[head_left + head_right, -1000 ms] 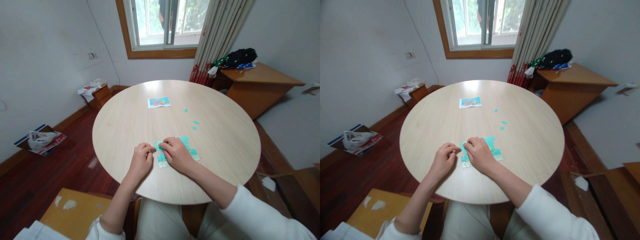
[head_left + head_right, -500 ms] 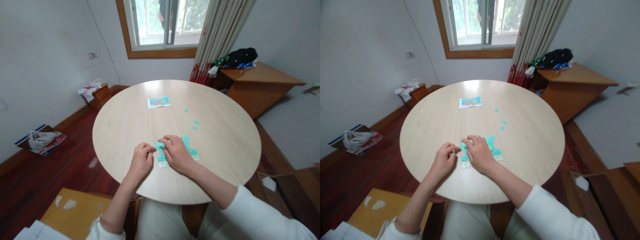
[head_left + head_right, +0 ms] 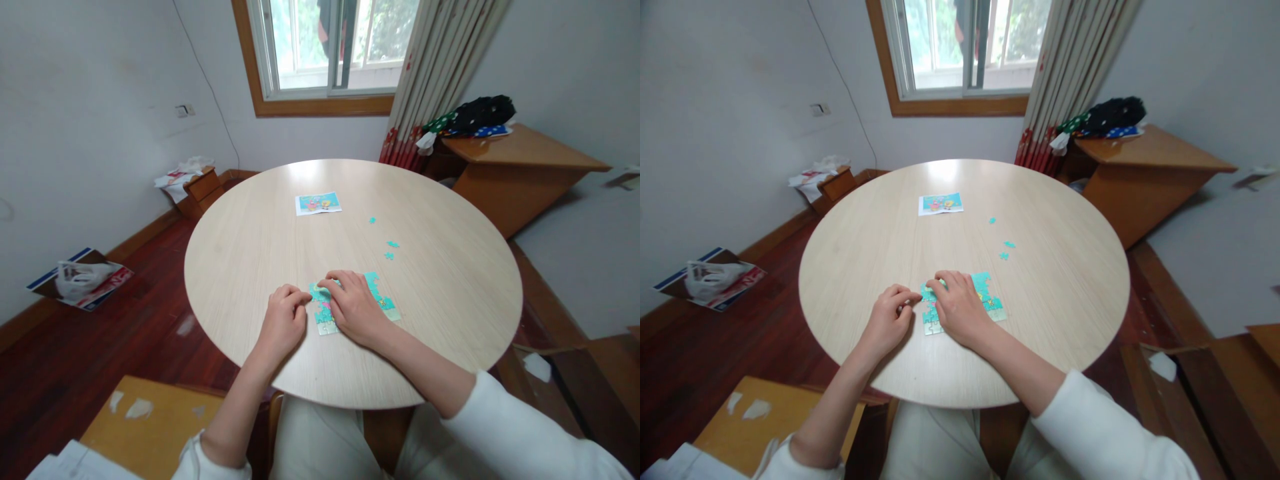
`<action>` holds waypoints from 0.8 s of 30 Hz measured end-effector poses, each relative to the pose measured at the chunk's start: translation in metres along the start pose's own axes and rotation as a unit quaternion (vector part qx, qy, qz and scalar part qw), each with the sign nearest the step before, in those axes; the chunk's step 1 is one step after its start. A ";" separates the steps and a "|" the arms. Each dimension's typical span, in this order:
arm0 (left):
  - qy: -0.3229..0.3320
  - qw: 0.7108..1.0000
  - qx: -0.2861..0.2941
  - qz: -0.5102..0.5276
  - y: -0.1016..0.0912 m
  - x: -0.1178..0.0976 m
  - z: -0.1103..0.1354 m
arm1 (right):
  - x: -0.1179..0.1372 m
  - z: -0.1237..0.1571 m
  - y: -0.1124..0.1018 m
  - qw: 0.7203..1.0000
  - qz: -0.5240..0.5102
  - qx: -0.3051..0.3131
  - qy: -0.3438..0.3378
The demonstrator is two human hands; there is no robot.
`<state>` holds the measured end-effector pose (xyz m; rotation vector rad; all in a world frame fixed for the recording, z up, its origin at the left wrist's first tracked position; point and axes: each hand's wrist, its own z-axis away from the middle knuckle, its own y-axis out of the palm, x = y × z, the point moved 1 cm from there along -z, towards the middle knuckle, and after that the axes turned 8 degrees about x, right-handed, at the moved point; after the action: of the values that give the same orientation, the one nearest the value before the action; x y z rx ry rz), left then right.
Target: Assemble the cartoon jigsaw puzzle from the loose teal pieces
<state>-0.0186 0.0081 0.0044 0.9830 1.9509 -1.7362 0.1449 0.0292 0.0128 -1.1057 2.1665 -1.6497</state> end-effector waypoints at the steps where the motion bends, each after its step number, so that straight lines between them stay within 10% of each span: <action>1: 0.001 1.000 0.000 0.000 0.000 0.000 0.000 | 0.000 0.000 0.000 1.000 -0.001 -0.003 0.003; 24: -0.004 1.000 0.003 0.008 -0.002 -0.004 0.000 | -0.003 0.000 0.003 1.000 0.006 0.021 -0.001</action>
<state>-0.0174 0.0068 0.0082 0.9892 1.9287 -1.7349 0.1456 0.0309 0.0090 -1.0811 2.1235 -1.6793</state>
